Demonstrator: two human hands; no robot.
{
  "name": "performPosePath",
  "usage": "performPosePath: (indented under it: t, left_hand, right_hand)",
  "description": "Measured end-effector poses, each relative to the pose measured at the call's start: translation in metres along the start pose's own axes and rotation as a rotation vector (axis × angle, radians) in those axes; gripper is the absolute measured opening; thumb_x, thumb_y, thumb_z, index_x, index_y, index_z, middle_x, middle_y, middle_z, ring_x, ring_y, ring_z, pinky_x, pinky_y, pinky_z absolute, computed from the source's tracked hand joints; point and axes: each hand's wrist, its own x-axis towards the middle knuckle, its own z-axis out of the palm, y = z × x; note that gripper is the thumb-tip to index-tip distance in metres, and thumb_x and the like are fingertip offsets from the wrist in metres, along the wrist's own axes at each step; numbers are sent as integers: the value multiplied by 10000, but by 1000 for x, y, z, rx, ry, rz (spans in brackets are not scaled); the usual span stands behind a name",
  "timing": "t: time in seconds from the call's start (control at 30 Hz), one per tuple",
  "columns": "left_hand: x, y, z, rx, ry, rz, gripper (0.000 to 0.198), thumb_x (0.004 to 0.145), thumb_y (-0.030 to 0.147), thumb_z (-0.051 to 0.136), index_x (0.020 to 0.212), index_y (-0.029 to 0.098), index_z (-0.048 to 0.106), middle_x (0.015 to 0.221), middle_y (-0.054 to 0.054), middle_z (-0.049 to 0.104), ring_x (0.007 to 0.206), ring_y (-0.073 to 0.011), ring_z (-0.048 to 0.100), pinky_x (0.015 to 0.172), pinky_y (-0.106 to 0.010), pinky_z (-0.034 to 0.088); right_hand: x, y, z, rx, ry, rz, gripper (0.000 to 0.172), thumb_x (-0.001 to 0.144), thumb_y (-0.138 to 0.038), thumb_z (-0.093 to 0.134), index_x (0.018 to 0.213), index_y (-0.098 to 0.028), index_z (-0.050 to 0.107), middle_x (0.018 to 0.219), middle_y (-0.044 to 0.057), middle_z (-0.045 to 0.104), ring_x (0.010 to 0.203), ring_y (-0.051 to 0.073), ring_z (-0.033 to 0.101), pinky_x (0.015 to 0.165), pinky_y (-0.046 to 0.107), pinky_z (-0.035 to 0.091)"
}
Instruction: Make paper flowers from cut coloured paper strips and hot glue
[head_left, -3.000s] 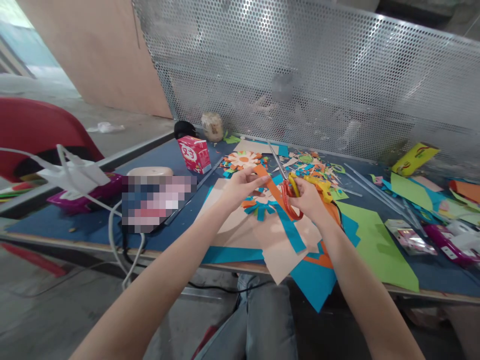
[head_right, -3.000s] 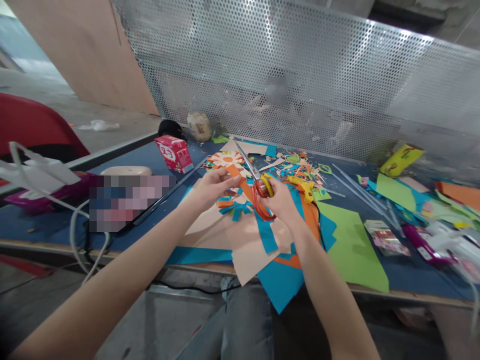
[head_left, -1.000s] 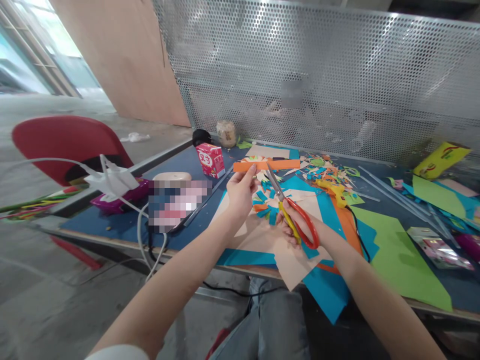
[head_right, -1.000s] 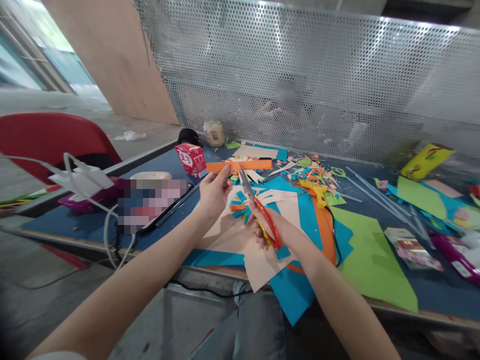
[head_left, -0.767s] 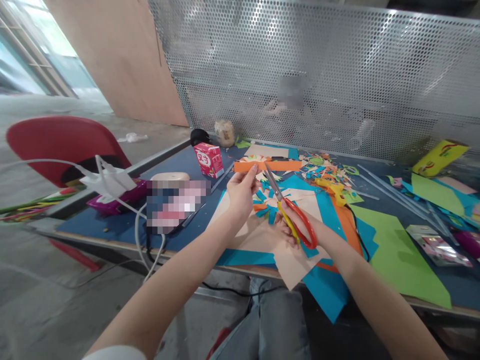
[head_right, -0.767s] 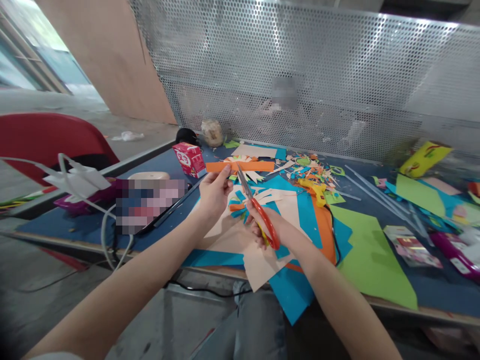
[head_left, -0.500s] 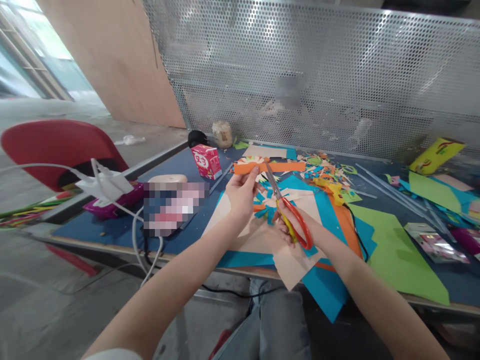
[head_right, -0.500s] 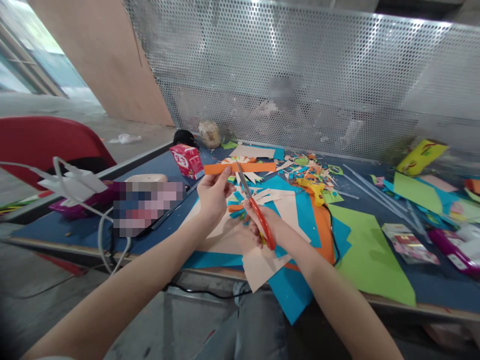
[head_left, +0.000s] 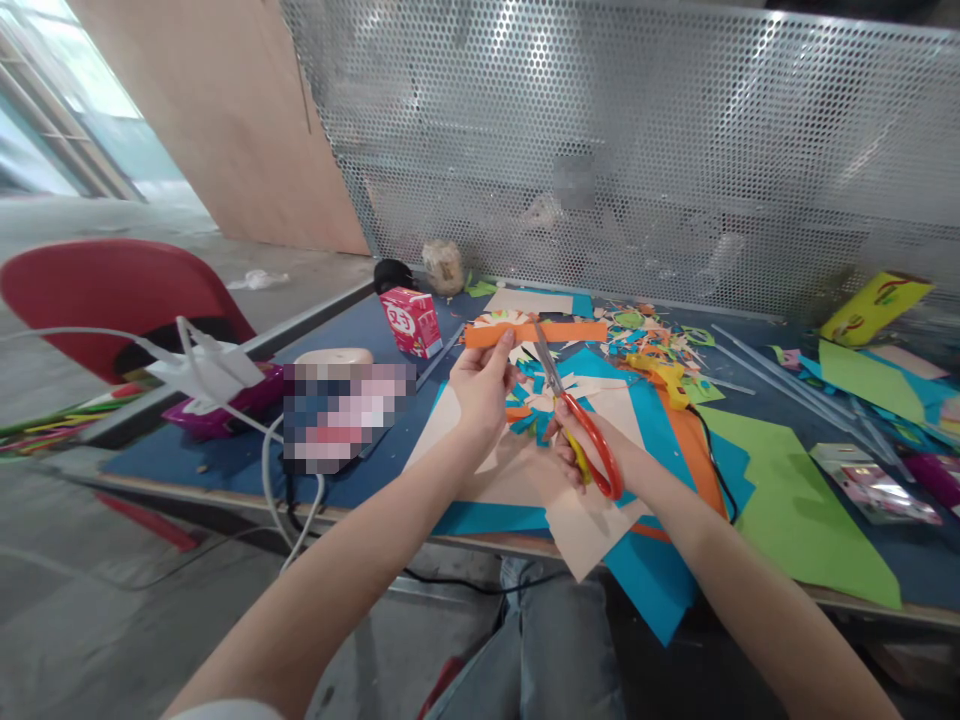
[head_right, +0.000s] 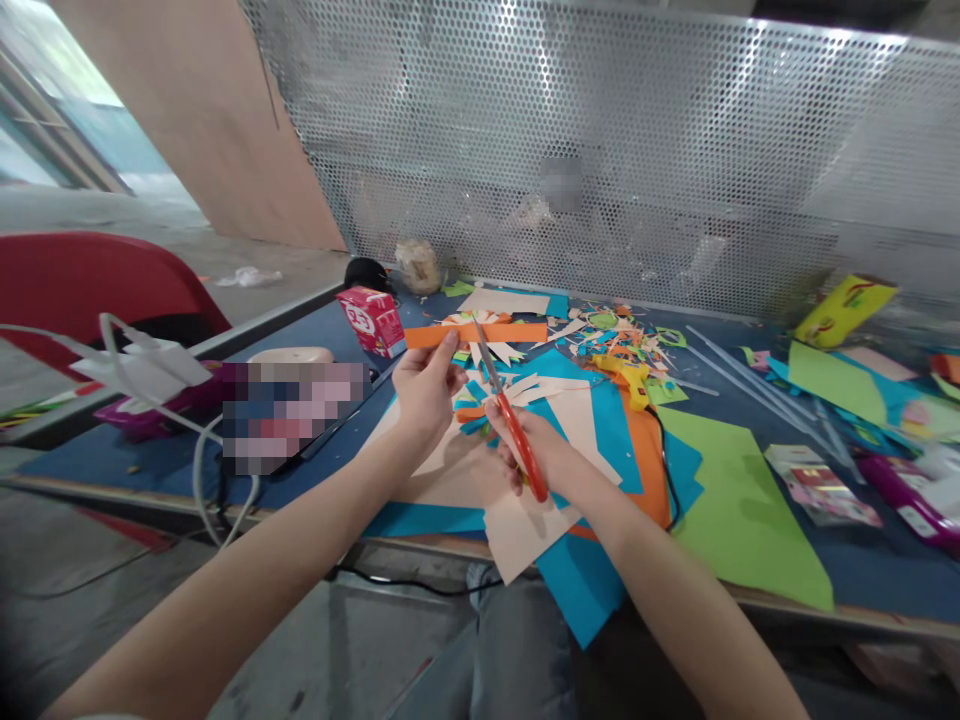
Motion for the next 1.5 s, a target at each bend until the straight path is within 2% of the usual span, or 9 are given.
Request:
performPosePath:
  t: [0.1, 0.4, 0.8, 0.97, 1.1, 1.27, 1.43, 1.5]
  left_hand:
    - [-1, 0, 0, 1, 2, -4, 274, 603, 372, 735, 702, 164, 587, 656, 29, 634, 335, -10, 400, 356, -190, 263]
    - [-5, 4, 4, 8, -9, -29, 301, 578, 385, 749, 689, 159, 584, 670, 13, 649, 335, -4, 382, 356, -189, 264]
    - [-6, 4, 4, -35, -16, -39, 307, 546, 349, 774, 690, 152, 588, 592, 38, 610, 309, -14, 386, 322, -177, 243]
    - [-5, 3, 4, -20, -12, -34, 300, 566, 357, 760, 681, 150, 574, 612, 33, 618, 314, -4, 363, 331, -179, 275]
    - [-4, 2, 3, -1, -20, -22, 287, 586, 362, 744, 673, 152, 569, 610, 35, 618, 314, -7, 371, 330, -180, 275]
    - [-4, 1, 3, 12, -26, -22, 309, 576, 376, 750, 704, 152, 581, 642, 29, 634, 317, -3, 369, 332, -180, 276]
    - [-2, 1, 3, -1, -15, -34, 300, 574, 366, 753, 692, 150, 581, 632, 26, 631, 322, -10, 388, 336, -182, 274]
    - [-2, 1, 2, -10, -14, -37, 294, 575, 357, 754, 690, 149, 581, 637, 25, 635, 323, -9, 382, 339, -184, 273]
  right_hand:
    - [3, 4, -2, -3, -9, -32, 467, 732, -689, 481, 743, -230, 397, 405, -109, 375, 296, 72, 373, 287, 187, 374]
    - [0, 3, -2, 32, 35, -2, 408, 790, -632, 453, 778, -228, 395, 414, -107, 382, 300, 68, 373, 301, 177, 362]
    - [2, 7, -3, 3, 19, -122, 442, 759, -656, 472, 755, -219, 409, 426, -119, 346, 287, 57, 345, 277, 181, 353]
    - [-4, -1, 2, 6, 68, -26, 333, 839, -563, 424, 817, -231, 411, 409, -119, 340, 266, 72, 348, 254, 181, 338]
    - [-6, -7, 5, 31, 86, 35, 316, 866, -537, 380, 798, -229, 407, 400, -112, 347, 253, 77, 343, 241, 187, 336]
    - [-5, -6, 2, 42, 74, 28, 318, 867, -512, 380, 747, -218, 404, 382, -108, 351, 243, 78, 345, 242, 190, 352]
    - [1, -7, -7, 141, -66, 166, 379, 907, -463, 243, 714, -203, 438, 364, -77, 396, 250, 107, 413, 262, 216, 387]
    - [0, -10, -8, 143, -69, 194, 381, 909, -440, 241, 704, -198, 451, 357, -69, 406, 249, 118, 421, 252, 228, 384]
